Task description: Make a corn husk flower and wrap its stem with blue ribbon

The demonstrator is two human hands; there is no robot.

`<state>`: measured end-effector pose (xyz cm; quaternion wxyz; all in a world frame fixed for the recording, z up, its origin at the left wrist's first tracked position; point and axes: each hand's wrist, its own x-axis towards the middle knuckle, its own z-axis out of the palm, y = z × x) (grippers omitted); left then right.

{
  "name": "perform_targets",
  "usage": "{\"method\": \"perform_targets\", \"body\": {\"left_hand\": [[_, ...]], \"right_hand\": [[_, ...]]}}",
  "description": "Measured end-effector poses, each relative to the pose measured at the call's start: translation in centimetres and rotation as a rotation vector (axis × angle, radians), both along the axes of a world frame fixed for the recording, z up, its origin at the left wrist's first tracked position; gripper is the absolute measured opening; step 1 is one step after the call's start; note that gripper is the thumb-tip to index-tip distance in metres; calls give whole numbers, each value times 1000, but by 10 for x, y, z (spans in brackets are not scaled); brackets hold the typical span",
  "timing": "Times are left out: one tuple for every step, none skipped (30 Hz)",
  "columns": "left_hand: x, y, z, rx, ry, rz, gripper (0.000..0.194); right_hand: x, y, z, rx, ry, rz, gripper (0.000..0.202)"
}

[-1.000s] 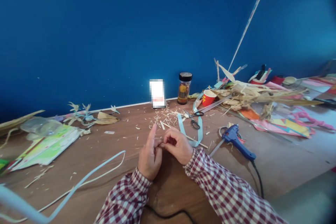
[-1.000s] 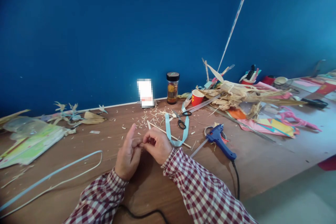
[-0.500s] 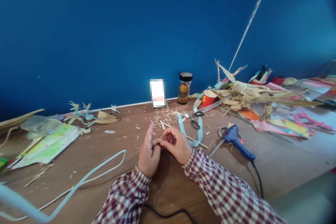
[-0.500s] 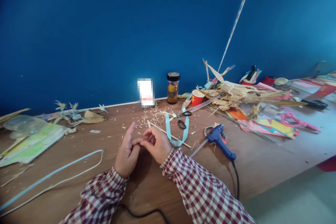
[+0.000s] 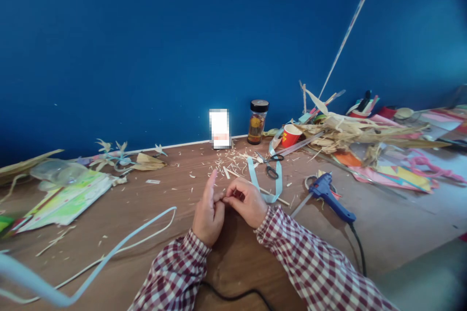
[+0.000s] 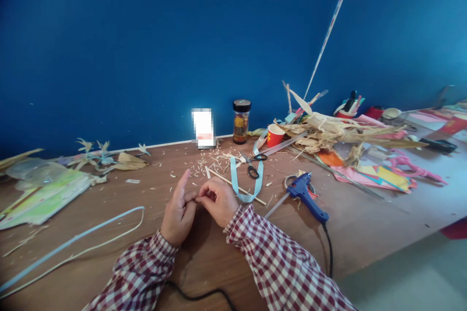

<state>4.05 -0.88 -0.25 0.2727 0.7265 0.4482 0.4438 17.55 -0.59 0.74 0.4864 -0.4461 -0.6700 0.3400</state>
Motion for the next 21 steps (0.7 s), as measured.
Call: {"method": "perform_targets", "body": {"left_hand": [[0, 0, 0, 4, -5, 9, 68], [0, 0, 0, 6, -13, 21, 67], [0, 0, -1, 7, -25, 33, 66], [0, 0, -1, 5, -37, 43, 66], [0, 0, -1, 0, -47, 48, 66], [0, 1, -2, -4, -54, 50, 66], [0, 1, -2, -9, -57, 51, 66], [0, 1, -3, -13, -55, 51, 66], [0, 1, -3, -14, -51, 53, 66], [0, 1, -3, -14, -45, 57, 66], [0, 1, -3, -12, -36, 60, 66], [0, 1, -3, -10, -21, 63, 66], [0, 1, -4, -7, 0, 67, 67], [-1, 1, -4, -1, 28, 74, 67], [-1, 1, -4, 7, 63, 82, 68], [-1, 0, -5, 18, 108, 91, 69], [-2, 0, -6, 34, 160, 103, 69], [-2, 0, -6, 52, 218, 117, 69], [-2, 0, -7, 70, 281, 129, 69], [-3, 0, -7, 86, 347, 137, 68], [-3, 0, -8, 99, 412, 143, 67]], "right_hand": [[0, 0, 0, -23, 21, 7, 8], [1, 1, 0, -57, 48, 16, 8], [1, 2, 0, -95, 77, 22, 9], [2, 2, 0, -130, 105, 18, 9], [2, 3, 0, -159, 126, 5, 9], [3, 3, 0, -174, 132, -14, 9], [3, 3, 0, -170, 123, -37, 9], [3, 3, 0, -146, 98, -60, 8], [2, 3, 0, -108, 64, -78, 7], [2, 2, -1, -61, 24, -92, 7], [1, 1, -1, -12, -19, -100, 7], [1, 1, -2, 35, -61, -105, 8], [1, 0, -2, 75, -103, -108, 9], [0, -1, -3, 108, -148, -110, 10], [0, -1, -3, 135, -194, -112, 12], [0, -2, -3, 155, -239, -115, 13], [1, -2, -4, 168, -280, -119, 15], [1, -3, -4, 179, -317, -123, 15], [1, -3, -4, 188, -349, -126, 16], [1, -4, -4, 197, -377, -127, 16], [2, -4, -4, 204, -402, -126, 16]]}}
